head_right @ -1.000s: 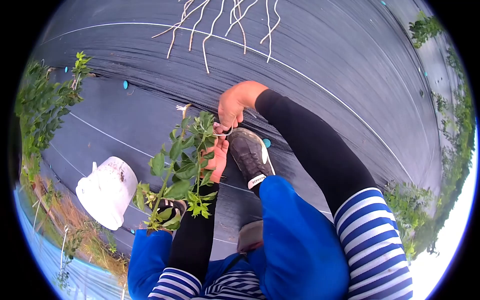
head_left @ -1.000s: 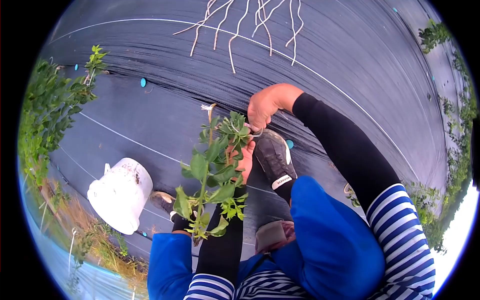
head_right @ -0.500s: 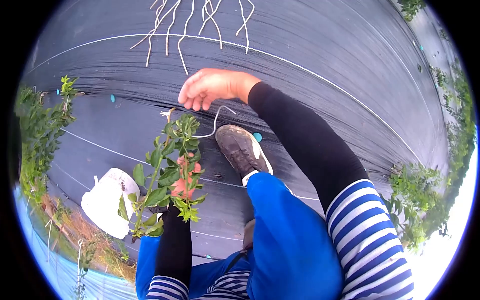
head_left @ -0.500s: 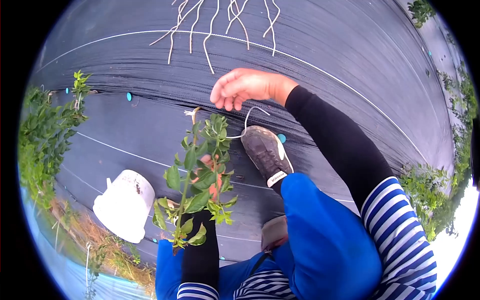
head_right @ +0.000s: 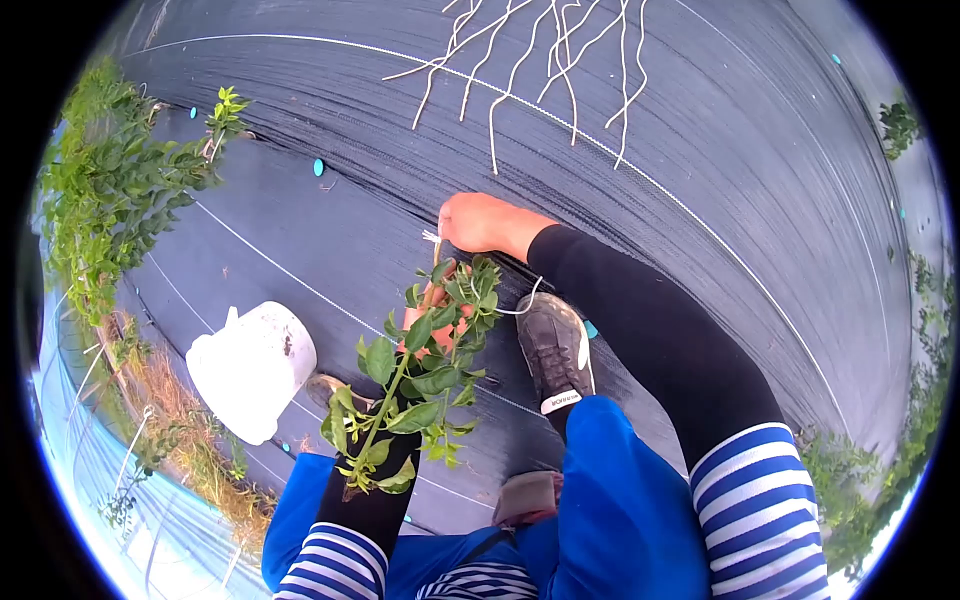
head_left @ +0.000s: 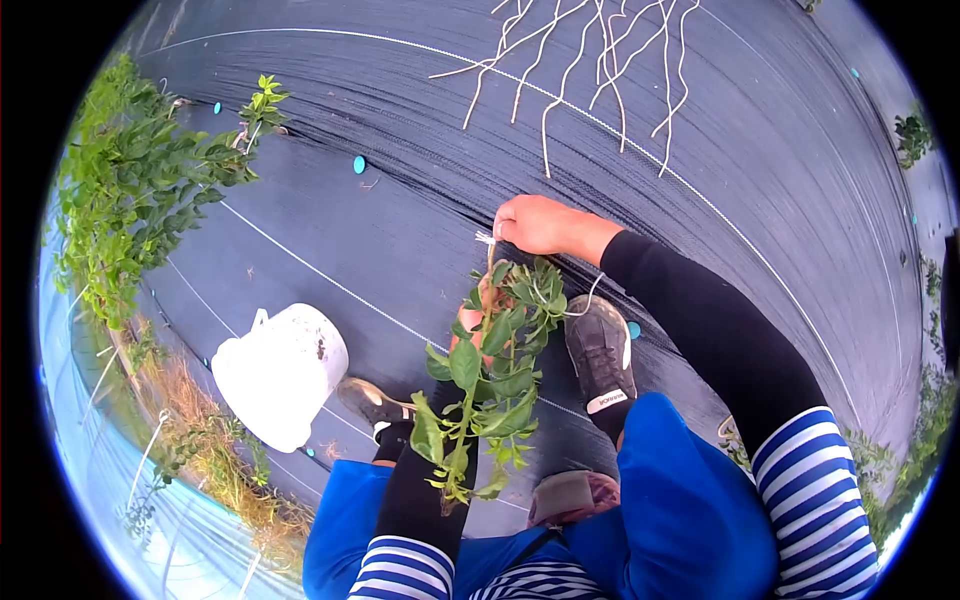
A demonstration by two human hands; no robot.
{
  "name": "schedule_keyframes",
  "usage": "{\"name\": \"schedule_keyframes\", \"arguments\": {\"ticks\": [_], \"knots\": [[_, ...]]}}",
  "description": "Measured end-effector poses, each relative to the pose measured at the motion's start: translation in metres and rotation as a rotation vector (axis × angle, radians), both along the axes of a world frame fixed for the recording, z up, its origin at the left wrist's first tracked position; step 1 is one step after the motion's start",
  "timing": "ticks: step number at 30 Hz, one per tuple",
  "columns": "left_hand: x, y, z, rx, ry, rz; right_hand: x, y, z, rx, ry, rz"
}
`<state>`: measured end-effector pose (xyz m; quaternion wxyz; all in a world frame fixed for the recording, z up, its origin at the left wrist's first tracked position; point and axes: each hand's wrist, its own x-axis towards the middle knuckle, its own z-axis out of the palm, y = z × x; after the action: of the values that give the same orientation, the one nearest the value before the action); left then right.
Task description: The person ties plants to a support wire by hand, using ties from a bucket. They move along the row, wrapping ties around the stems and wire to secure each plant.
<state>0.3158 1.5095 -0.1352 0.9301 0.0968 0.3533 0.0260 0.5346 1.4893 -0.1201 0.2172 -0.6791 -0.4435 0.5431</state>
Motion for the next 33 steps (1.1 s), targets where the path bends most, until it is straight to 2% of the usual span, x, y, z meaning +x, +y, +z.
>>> {"name": "schedule_keyframes", "arguments": {"ticks": [1,2,3,5,7,10,15,17,18,19,20,21,22,23,24,25,26,27,28,29,31,32,33], "knots": [[0.002,0.003,0.002,-0.242,-0.142,0.073,-0.001,0.004,0.001,-0.036,0.002,-0.049],[0.003,-0.002,0.006,-0.25,0.283,0.151,-0.002,0.008,0.003,-0.033,0.007,-0.046],[-0.002,-0.003,0.001,-0.247,0.287,0.152,-0.003,0.012,0.003,-0.029,-0.003,-0.064],[-0.023,-0.008,-0.027,-0.179,0.036,0.15,-0.004,0.021,0.008,-0.026,-0.009,-0.087],[-0.042,-0.003,-0.058,-0.206,0.043,0.042,-0.005,0.034,0.016,-0.106,-0.13,0.079],[-0.052,0.002,-0.064,-0.213,0.08,0.071,-0.013,0.046,0.007,-0.147,-0.239,0.186],[-0.076,0.017,-0.089,-0.317,0.074,0.121,-0.013,0.055,-0.009,-0.131,-0.268,0.288],[-0.062,0.017,-0.052,-0.306,0.065,0.113,-0.01,0.053,-0.017,0.042,-0.118,0.083],[-0.056,0.012,-0.03,-0.083,0.115,0.129,-0.004,0.048,-0.019,0.026,-0.118,0.077],[-0.054,0.009,-0.021,0.141,0.159,0.144,0.005,0.042,-0.013,0.116,0.027,-0.047],[-0.084,0.019,-0.058,-0.218,0.183,0.186,0.012,0.035,-0.012,0.207,0.174,-0.171],[-0.086,0.015,-0.052,-0.232,0.185,0.182,0.024,0.018,-0.008,0.455,0.433,-0.215],[-0.091,0.01,-0.043,-0.243,0.101,0.15,0.034,0.001,-0.002,0.44,0.389,-0.261],[-0.093,0.008,-0.028,-0.248,0.014,0.121,0.049,-0.015,0.02,-0.01,0.632,-0.405],[-0.091,0.008,-0.007,-0.088,0.031,-0.005,0.058,-0.035,0.022,0.013,0.764,-0.444],[-0.102,0.004,-0.011,-0.09,0.031,-0.005,0.058,-0.054,0.04,-0.001,0.695,-0.621],[-0.118,-0.003,-0.027,-0.139,0.138,0.011,0.066,-0.075,0.042,0.022,0.862,-0.613],[-0.133,-0.01,-0.043,-0.189,0.246,0.025,0.068,-0.095,0.045,0.047,0.812,-0.633],[-0.147,-0.016,-0.061,-0.32,0.094,0.182,0.067,-0.111,0.049,0.107,0.8,-0.628],[-0.132,-0.023,-0.041,-0.323,0.094,0.178,0.062,-0.125,0.053,0.106,0.798,-0.633],[-0.112,-0.039,-0.003,0.198,0.429,0.045,0.046,-0.145,0.055,0.123,0.901,-0.715],[-0.119,-0.041,-0.004,-0.334,0.067,0.35,0.038,-0.151,0.054,0.12,0.81,-0.695],[-0.122,-0.042,-0.009,-0.329,0.07,0.353,0.03,-0.154,0.056,0.107,0.668,-0.647]]}}
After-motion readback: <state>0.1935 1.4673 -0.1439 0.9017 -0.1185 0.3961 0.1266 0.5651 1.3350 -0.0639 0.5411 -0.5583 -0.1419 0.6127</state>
